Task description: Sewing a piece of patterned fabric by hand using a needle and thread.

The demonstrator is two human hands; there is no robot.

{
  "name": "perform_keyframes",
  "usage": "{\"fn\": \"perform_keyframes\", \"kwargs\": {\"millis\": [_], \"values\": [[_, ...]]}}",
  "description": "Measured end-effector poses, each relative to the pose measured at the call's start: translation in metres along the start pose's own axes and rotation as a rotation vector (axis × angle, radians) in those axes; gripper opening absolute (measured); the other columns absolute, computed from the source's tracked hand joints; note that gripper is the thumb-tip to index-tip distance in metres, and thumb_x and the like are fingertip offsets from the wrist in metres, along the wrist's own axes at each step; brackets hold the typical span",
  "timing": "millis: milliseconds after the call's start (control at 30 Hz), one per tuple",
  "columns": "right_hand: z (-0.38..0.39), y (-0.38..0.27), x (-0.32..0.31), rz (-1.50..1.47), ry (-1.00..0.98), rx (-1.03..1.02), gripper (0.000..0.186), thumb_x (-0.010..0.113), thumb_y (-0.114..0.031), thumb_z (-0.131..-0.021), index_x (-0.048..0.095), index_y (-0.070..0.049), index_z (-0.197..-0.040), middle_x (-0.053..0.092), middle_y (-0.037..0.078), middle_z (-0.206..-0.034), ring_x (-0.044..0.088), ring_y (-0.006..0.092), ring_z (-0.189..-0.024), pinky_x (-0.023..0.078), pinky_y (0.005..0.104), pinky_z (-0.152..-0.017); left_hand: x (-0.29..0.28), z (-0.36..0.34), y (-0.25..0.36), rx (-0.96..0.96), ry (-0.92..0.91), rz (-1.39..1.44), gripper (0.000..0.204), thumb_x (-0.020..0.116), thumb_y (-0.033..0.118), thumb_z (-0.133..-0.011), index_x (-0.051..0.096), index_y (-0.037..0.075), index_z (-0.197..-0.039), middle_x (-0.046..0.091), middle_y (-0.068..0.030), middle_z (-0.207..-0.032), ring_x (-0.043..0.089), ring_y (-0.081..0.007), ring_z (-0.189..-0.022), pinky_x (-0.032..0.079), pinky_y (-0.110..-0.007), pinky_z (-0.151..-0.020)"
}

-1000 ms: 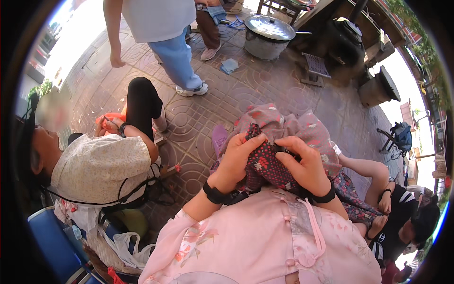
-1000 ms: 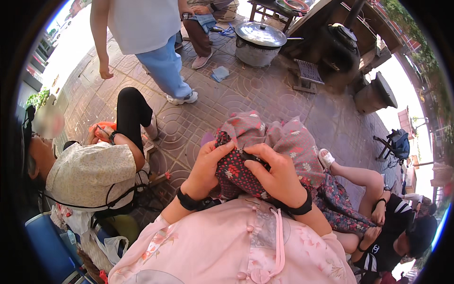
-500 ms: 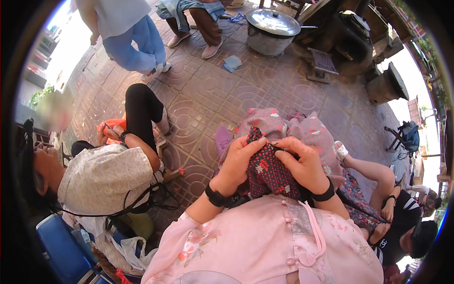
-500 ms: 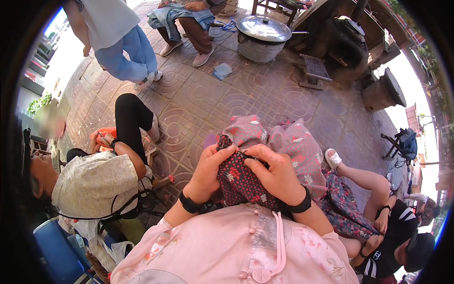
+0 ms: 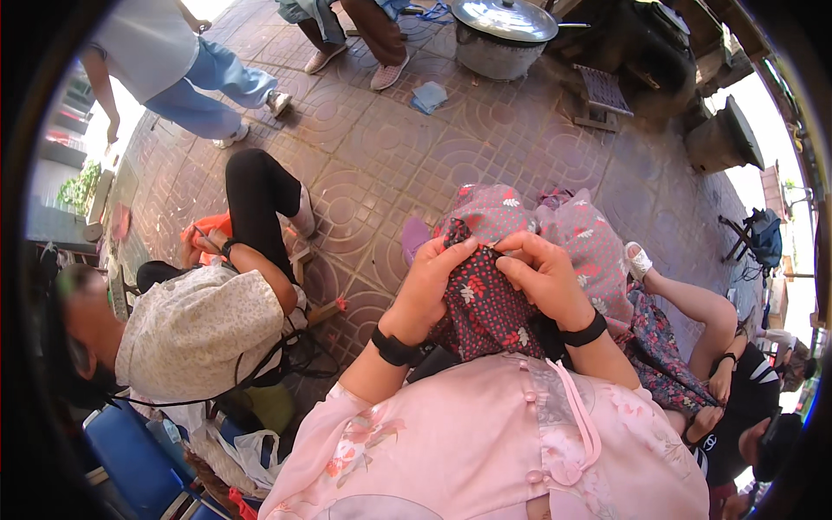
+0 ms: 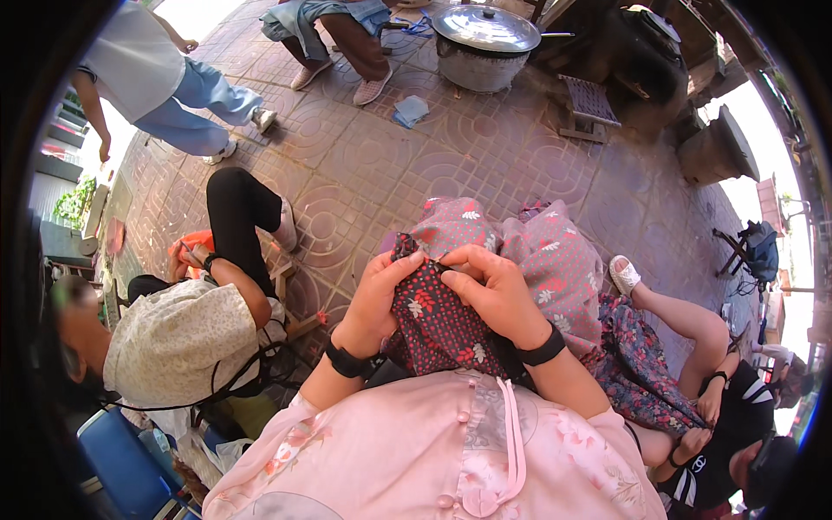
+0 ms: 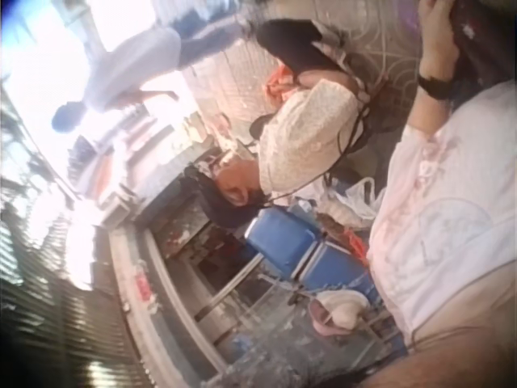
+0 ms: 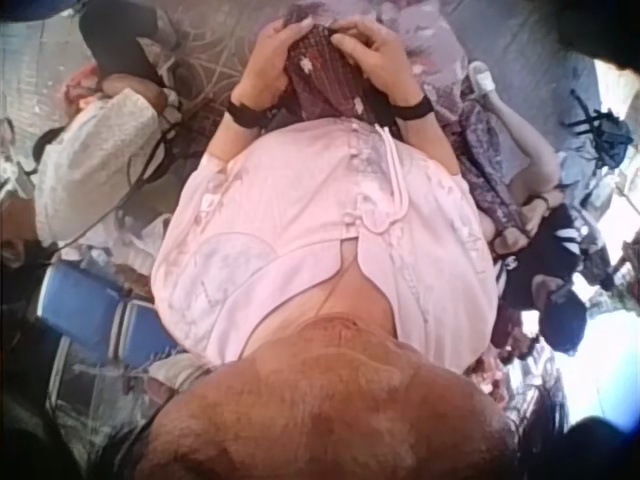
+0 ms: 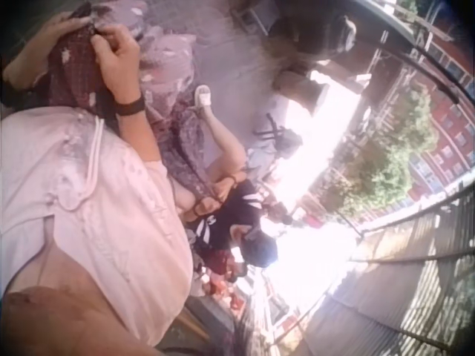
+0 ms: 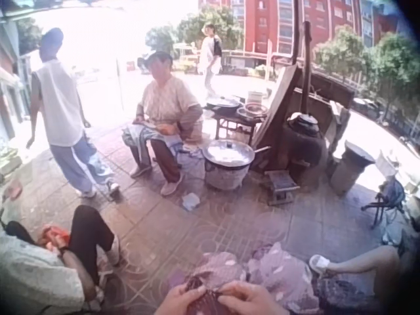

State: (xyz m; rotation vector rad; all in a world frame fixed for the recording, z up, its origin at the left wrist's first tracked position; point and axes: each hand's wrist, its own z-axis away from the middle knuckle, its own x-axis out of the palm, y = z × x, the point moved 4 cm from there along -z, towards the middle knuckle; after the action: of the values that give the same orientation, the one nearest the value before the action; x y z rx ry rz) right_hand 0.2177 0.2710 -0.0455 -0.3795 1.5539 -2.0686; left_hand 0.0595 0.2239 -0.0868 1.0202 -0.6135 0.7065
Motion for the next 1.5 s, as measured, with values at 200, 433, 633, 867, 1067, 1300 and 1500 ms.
{"fn": "perform_keyframes", "kwargs": {"millis": [200, 433, 633, 867, 1067, 1300, 1500], "values": [[-0.002, 0.000, 0.001, -0.005, -0.040, -0.087, 0.023, 0.066, -0.006, -0.090, 0.065, -0.002, -0.112, 0.068, 0.001, -0.088, 0.060, 0.0050, -0.078, 0.048, 0.0223, -0.070, -0.007, -0.005, -0.006, -0.023, -0.006, 0.022, 0.015, 0.060, 0.016, -0.096, 0.067, 0.003, -0.101, 0.071, -0.0056, -0.090, 0.069, -0.0126, -0.076, 0.055, -0.027, -0.070], [-0.003, 0.008, 0.000, -0.007, 0.010, -0.148, 0.025, 0.066, -0.003, -0.089, 0.064, -0.001, -0.114, 0.066, 0.000, -0.090, 0.059, 0.0047, -0.079, 0.046, 0.0207, -0.071, -0.003, -0.008, -0.009, -0.029, 0.030, -0.012, 0.015, 0.060, 0.016, -0.096, 0.068, 0.004, -0.099, 0.072, -0.0057, -0.089, 0.069, -0.0127, -0.075, 0.055, -0.026, -0.068], [-0.005, 0.010, -0.001, 0.000, -0.014, -0.124, 0.024, 0.065, -0.004, -0.090, 0.065, 0.000, -0.114, 0.067, 0.002, -0.094, 0.060, 0.0058, -0.083, 0.047, 0.0220, -0.074, -0.004, -0.009, -0.011, -0.028, 0.055, -0.028, 0.015, 0.060, 0.015, -0.096, 0.068, 0.003, -0.096, 0.071, -0.0046, -0.084, 0.068, -0.0119, -0.070, 0.054, -0.025, -0.064], [-0.010, 0.015, -0.002, -0.039, -0.004, -0.135, 0.021, 0.064, -0.005, -0.091, 0.066, -0.001, -0.112, 0.062, -0.002, -0.077, 0.054, 0.0035, -0.064, 0.042, 0.0196, -0.057, -0.004, -0.008, -0.009, -0.038, 0.064, -0.019, 0.013, 0.061, 0.015, -0.095, 0.067, 0.004, -0.096, 0.070, -0.0045, -0.085, 0.067, -0.0120, -0.071, 0.055, -0.026, -0.067], [-0.018, 0.029, -0.018, -0.235, 0.071, -0.013, 0.019, 0.064, -0.008, -0.092, 0.066, -0.004, -0.111, 0.056, -0.003, -0.065, 0.045, 0.0021, -0.049, 0.034, 0.0198, -0.043, -0.009, -0.008, -0.006, -0.005, 0.142, 0.006, 0.012, 0.060, 0.014, -0.095, 0.067, 0.004, -0.097, 0.070, -0.0036, -0.085, 0.067, -0.0114, -0.071, 0.054, -0.025, -0.066], [-0.020, 0.025, -0.022, -0.250, 0.036, -0.033, 0.022, 0.066, -0.009, -0.091, 0.065, -0.005, -0.113, 0.057, -0.003, -0.066, 0.045, 0.0026, -0.048, 0.033, 0.0194, -0.042, -0.017, -0.003, 0.014, 0.163, 0.155, -0.088, 0.011, 0.061, 0.013, -0.096, 0.067, 0.004, -0.095, 0.069, -0.0027, -0.081, 0.065, -0.0084, -0.067, 0.052, -0.023, -0.062], [-0.007, 0.010, -0.006, 0.087, 0.035, -0.312, 0.029, 0.071, -0.005, -0.084, 0.066, -0.002, -0.113, 0.067, 0.004, -0.086, 0.061, 0.0095, -0.073, 0.047, 0.0227, -0.069, -0.012, 0.002, 0.015, 0.202, 0.187, -0.173, 0.012, 0.061, 0.013, -0.096, 0.067, 0.003, -0.095, 0.069, -0.0011, -0.081, 0.063, -0.0063, -0.067, 0.050, -0.022, -0.061]]}}
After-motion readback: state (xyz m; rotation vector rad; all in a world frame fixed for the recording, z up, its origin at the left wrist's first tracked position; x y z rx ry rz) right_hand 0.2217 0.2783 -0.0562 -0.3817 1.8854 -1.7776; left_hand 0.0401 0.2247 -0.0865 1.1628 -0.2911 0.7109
